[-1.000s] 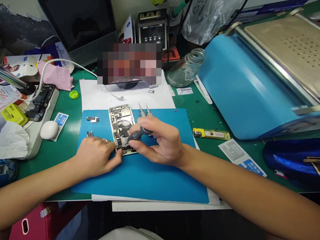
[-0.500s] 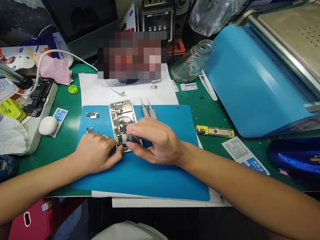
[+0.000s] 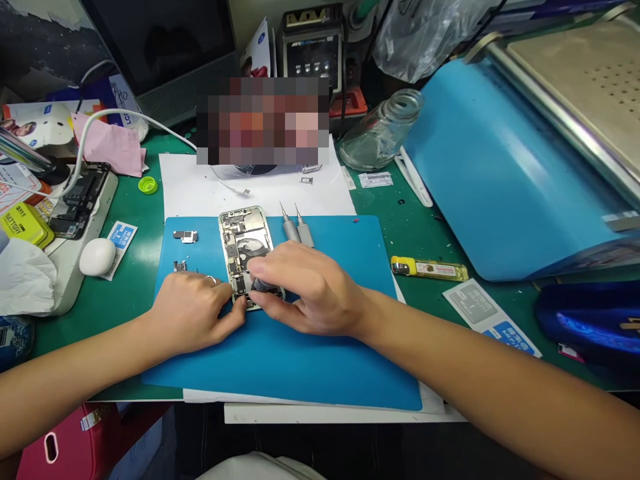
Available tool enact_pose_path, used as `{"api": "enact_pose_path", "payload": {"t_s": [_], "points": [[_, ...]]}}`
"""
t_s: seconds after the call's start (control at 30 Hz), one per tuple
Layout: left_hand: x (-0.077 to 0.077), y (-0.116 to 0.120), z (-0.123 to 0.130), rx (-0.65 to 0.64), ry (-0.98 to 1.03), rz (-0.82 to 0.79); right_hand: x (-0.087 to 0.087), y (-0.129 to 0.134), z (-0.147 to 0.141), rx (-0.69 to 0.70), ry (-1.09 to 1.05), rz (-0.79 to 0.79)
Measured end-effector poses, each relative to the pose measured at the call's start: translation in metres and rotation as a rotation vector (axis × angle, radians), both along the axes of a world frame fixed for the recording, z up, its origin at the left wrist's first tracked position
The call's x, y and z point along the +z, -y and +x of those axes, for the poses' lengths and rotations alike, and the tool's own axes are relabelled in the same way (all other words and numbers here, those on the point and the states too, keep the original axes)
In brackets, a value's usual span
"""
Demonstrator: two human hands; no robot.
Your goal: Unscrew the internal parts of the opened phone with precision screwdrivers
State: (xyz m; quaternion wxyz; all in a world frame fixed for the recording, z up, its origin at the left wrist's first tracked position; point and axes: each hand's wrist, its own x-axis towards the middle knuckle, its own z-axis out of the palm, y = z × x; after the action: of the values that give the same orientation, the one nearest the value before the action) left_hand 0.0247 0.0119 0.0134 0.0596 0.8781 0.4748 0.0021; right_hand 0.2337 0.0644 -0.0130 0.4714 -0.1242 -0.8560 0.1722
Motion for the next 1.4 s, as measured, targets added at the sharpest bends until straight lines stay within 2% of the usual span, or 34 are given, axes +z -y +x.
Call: {"api": "enact_pose_path", "payload": {"t_s": [0.5, 0.8, 1.13, 1.4], "points": [[-0.002, 0.001, -0.002, -0.009, 0.021, 0.051, 0.005, 0.001, 0.0, 0.061, 0.0, 0.059], [-0.003, 0.001, -0.003, -0.01, 0.042, 0.062, 0.009, 0.0, -0.003, 0.01, 0.015, 0.155], [-0.005, 0.001, -0.003, -0.02, 0.072, 0.146, 0.015, 0.003, 0.0, 0.019, 0.062, 0.088], [-0.006, 0.001, -0.003, -0.025, 0.085, 0.165, 0.013, 0.002, -0.004, 0.003, 0.023, 0.158]]}}
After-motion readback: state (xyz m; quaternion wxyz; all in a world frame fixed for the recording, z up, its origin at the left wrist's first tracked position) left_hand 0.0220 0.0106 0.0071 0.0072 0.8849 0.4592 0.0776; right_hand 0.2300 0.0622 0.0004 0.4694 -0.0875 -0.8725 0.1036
